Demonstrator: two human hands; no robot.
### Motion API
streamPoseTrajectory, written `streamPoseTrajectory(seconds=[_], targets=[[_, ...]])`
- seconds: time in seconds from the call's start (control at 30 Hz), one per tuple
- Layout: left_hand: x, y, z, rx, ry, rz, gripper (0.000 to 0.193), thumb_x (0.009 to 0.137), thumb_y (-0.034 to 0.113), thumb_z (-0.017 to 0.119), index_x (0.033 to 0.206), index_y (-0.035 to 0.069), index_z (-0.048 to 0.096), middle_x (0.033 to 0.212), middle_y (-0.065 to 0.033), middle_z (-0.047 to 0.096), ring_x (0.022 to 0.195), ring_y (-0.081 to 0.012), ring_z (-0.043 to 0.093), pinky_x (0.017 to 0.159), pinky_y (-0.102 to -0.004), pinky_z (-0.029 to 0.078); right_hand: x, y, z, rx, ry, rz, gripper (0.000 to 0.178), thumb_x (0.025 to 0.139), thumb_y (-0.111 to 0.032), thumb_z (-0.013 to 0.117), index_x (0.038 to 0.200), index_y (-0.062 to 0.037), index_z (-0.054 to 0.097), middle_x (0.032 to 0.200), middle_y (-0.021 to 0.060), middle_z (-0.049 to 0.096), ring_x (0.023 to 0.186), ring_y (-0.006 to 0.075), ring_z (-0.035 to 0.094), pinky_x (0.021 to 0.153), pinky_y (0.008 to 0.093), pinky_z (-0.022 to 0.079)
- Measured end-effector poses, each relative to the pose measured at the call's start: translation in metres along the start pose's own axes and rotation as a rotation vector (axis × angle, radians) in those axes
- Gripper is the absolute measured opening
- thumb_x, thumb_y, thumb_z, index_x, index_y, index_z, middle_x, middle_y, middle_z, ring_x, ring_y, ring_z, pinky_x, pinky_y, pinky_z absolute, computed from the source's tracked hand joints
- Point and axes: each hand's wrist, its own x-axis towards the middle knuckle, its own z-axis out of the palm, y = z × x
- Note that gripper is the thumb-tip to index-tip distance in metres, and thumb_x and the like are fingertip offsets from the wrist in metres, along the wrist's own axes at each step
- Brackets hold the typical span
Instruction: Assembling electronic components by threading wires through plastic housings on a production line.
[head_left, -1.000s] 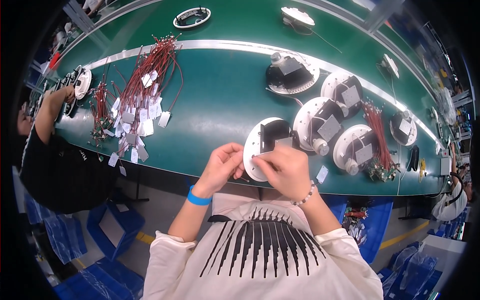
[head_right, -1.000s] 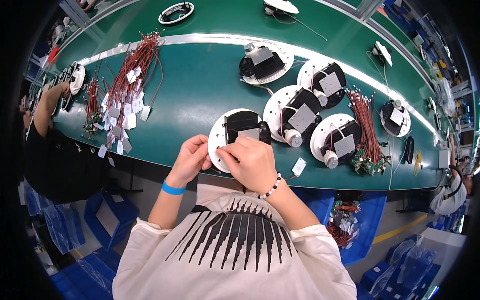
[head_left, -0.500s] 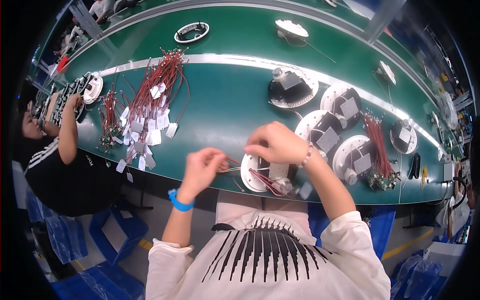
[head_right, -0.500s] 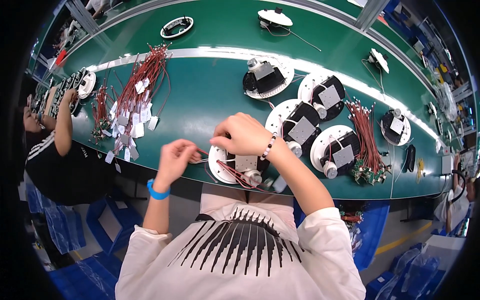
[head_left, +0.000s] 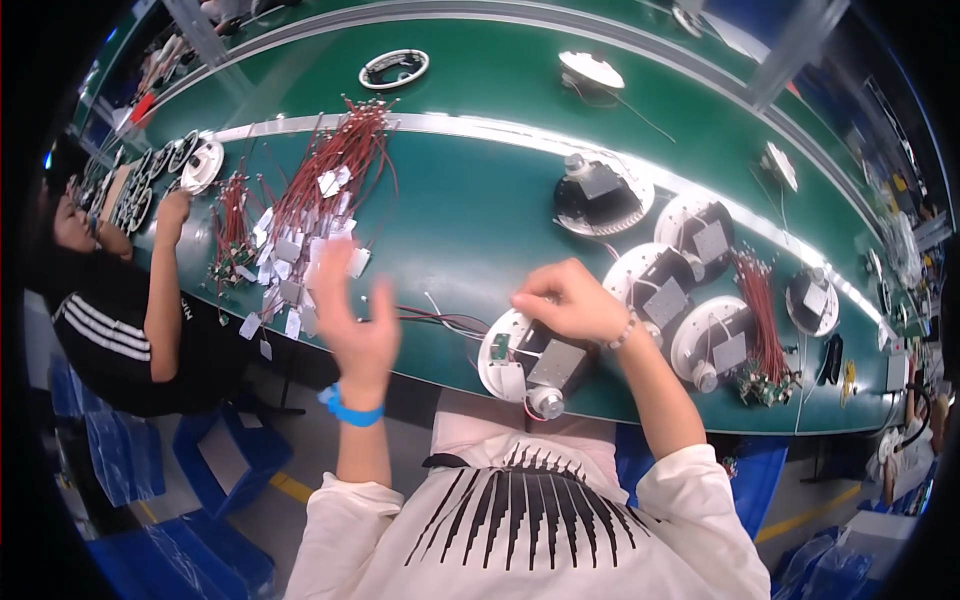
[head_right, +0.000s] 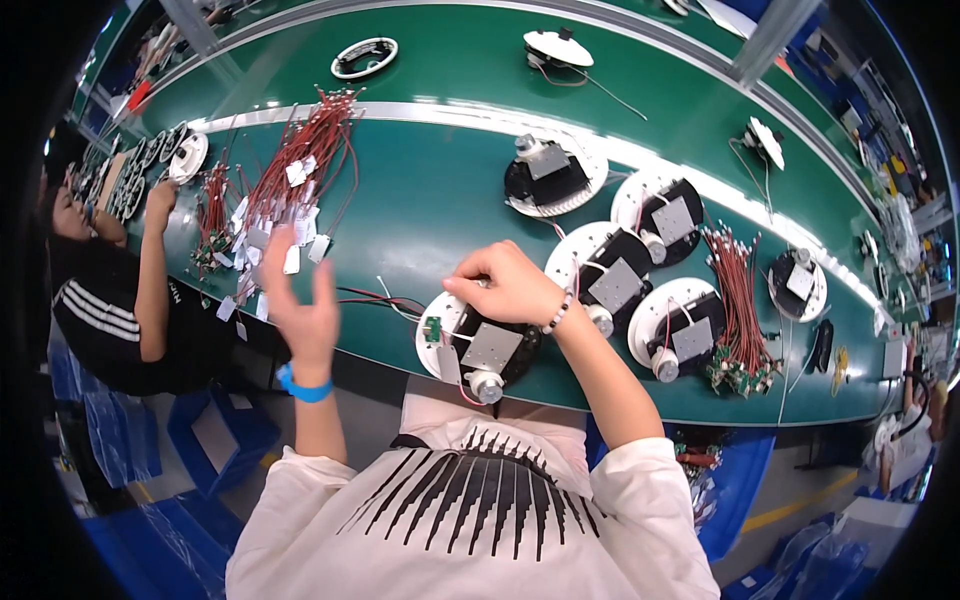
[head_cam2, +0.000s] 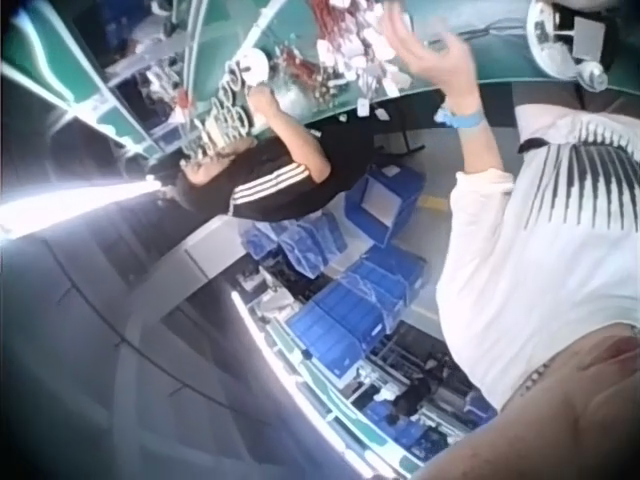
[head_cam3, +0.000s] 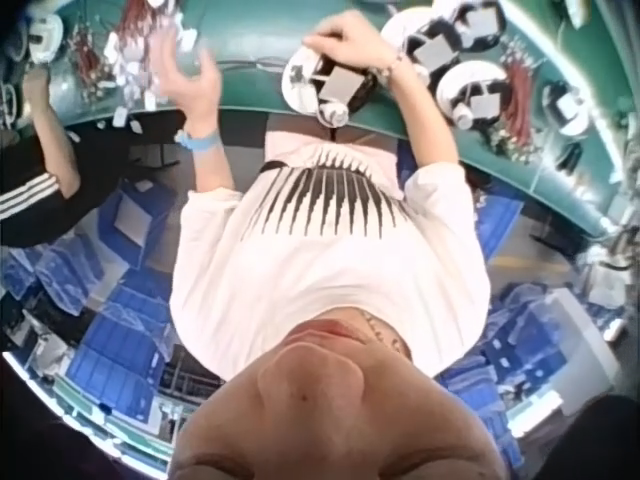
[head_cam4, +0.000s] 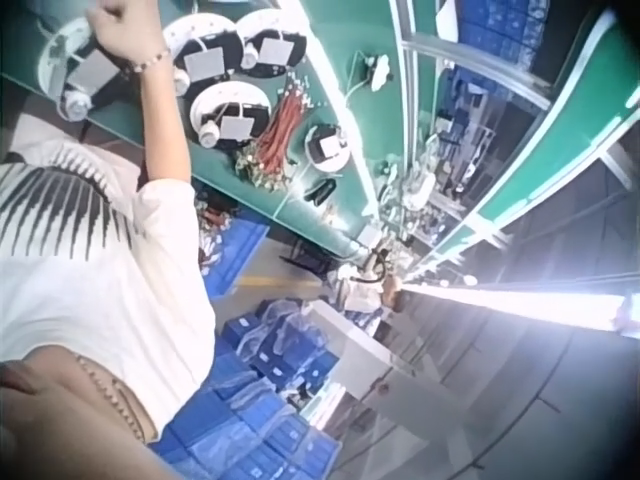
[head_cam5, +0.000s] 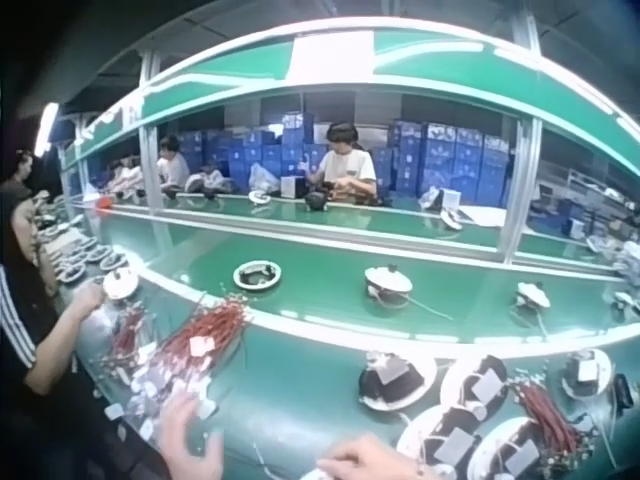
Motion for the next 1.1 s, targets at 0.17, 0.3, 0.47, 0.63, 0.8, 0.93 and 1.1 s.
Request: streamPoseTrajectory(seconds=[0.17, 0.3, 0.47, 0.63, 0.8, 0.93, 1.1], targets=[[-0.033, 0.027, 0.039, -0.898, -0.678, -0.225, 0.035, 0.077, 0.007, 0.048, 0.111, -0.002, 0.047, 0.105, -0.0131, 0.053, 0.094, -0.0161, 0.051, 0.079, -0.0280, 0.041, -0.002, -0.008, 0.005, -0.095, 0.001, 0.022, 0.018, 0.073, -0.016, 0.058, 0.070, 0.0014, 0.058, 0.057, 0.0148, 0.052, 0.048, 0.0236, 0.050, 0.047, 0.0298, 0.038], [-0.035, 0.019, 0.036, -0.723, -0.809, -0.263, 0.019, 0.080, 0.011, 0.048, 0.094, 0.000, 0.056, 0.068, -0.0077, 0.059, 0.054, -0.0108, 0.051, 0.048, -0.0243, 0.039, -0.012, -0.012, 0.003, -0.150, 0.046, 0.043, 0.017, 0.074, -0.012, 0.056, 0.066, 0.0037, 0.057, 0.056, 0.0150, 0.052, 0.047, 0.0239, 0.049, 0.046, 0.0300, 0.037], [-0.034, 0.018, 0.022, -0.765, -0.939, -0.181, 0.020, 0.081, 0.015, 0.047, 0.070, -0.001, 0.053, 0.047, -0.0107, 0.039, 0.040, -0.0165, 0.034, 0.041, -0.0281, 0.031, -0.015, -0.016, 0.012, -0.170, -0.019, 0.023, 0.014, 0.075, -0.009, 0.052, 0.071, 0.0042, 0.057, 0.058, 0.0139, 0.051, 0.052, 0.0244, 0.051, 0.049, 0.0293, 0.039], [0.015, 0.008, -0.018, -0.660, -0.728, -0.252, 0.017, 0.079, 0.014, 0.051, 0.069, 0.000, 0.054, 0.051, -0.0021, 0.043, 0.049, -0.0065, 0.035, 0.043, -0.0259, 0.031, -0.029, -0.023, 0.019, -0.207, 0.253, -0.146, 0.026, 0.070, -0.010, 0.054, 0.094, 0.0010, 0.053, 0.085, 0.0150, 0.055, 0.074, 0.0288, 0.053, 0.068, 0.0324, 0.043], [0.116, -0.074, -0.047, -0.209, -0.230, -0.156, 0.015, 0.083, 0.017, 0.051, 0.082, 0.004, 0.056, 0.069, 0.0023, 0.052, 0.060, -0.0057, 0.047, 0.053, -0.0213, 0.040, -0.078, -0.019, 0.059, -0.399, 0.305, -0.172, 0.026, 0.062, -0.009, 0.061, 0.086, -0.0017, 0.055, 0.083, 0.0138, 0.055, 0.079, 0.0298, 0.051, 0.069, 0.0366, 0.041], [0.177, -0.156, -0.049, -0.287, -0.321, -0.349, 0.009, 0.079, 0.014, 0.056, 0.078, 0.006, 0.051, 0.059, 0.0048, 0.047, 0.048, -0.0027, 0.041, 0.040, -0.0167, 0.032, -0.100, 0.000, 0.091, -0.493, 0.316, -0.156, 0.023, 0.062, -0.009, 0.063, 0.083, -0.0042, 0.057, 0.088, 0.0093, 0.056, 0.088, 0.0275, 0.052, 0.073, 0.0354, 0.041], [0.214, -0.225, -0.031, 0.548, -0.114, -0.160, 0.026, 0.064, 0.022, 0.067, 0.070, 0.000, 0.056, 0.067, -0.0158, 0.058, 0.065, -0.0305, 0.057, 0.058, -0.0374, 0.045, -0.102, 0.002, 0.097, -0.450, 0.399, -0.162, 0.016, 0.064, -0.008, 0.061, 0.079, -0.0062, 0.058, 0.091, 0.0049, 0.056, 0.091, 0.0224, 0.053, 0.075, 0.0333, 0.040]])
